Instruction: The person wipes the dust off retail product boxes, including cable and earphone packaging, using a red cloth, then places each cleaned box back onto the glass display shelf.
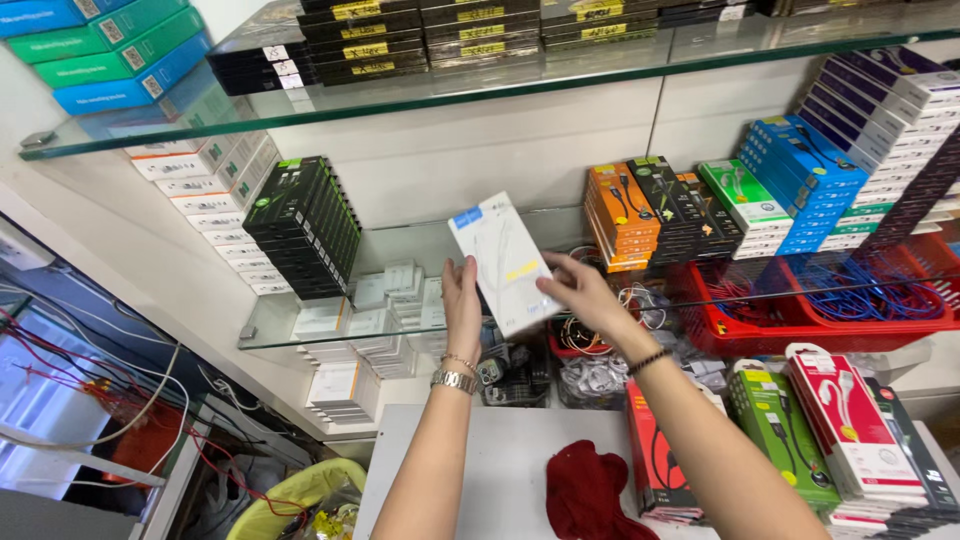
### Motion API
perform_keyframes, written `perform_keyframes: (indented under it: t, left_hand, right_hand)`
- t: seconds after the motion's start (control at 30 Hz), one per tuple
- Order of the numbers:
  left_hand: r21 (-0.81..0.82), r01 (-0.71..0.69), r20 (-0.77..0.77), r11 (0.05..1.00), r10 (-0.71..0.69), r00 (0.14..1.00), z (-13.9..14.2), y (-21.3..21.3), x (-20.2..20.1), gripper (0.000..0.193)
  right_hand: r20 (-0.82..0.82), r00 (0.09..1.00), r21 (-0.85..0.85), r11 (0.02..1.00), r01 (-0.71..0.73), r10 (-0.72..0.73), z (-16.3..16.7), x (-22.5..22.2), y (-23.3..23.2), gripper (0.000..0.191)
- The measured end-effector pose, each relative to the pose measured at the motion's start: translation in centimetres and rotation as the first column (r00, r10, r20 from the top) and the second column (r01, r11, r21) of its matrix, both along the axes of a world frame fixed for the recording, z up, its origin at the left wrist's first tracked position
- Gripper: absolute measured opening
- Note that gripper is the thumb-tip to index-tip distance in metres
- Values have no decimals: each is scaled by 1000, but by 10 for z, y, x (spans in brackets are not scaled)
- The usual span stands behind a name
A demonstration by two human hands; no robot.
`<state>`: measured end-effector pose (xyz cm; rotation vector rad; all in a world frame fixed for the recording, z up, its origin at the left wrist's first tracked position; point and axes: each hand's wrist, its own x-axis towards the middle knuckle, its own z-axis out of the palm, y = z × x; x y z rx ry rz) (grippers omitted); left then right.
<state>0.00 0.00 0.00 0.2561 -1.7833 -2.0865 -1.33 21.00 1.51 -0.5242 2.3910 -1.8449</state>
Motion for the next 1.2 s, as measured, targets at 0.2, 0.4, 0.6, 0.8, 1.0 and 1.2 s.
perform_keyframes:
  t: [0.2,0.4,0.6,0.8,1.0,1.2]
  left_hand:
    - [-123,71,205,990,-45,978,-3,-10,-45,82]
    - [-181,123,262,976,-73,962,-10,-13,-61,77]
    - [-91,78,1,993,-79,997,13,-50,-79,67]
    - [-5,65,26,998,-65,998,4,-166,-93,68]
    - [-336,-151,35,930,173,984,-29,-236,-114,62]
    - [-817,-282,-264,503,109,958,-42,-249,-80,61]
  right_hand:
    - [25,1000,151,988,7,-11,-5,-105,-36,59]
    - [346,938,142,988,-68,15,-6,-121,-56,56]
    - [-17,995,219,970,102,-101,26,-118,-108,53]
    - [68,996,-284,956,79,-62,-21,-124,-223,53]
    - [228,968,-323,929,181,-109,-70,-150,-321,58]
    - [14,971,154,960,234,-239,-91,-172,-365,62]
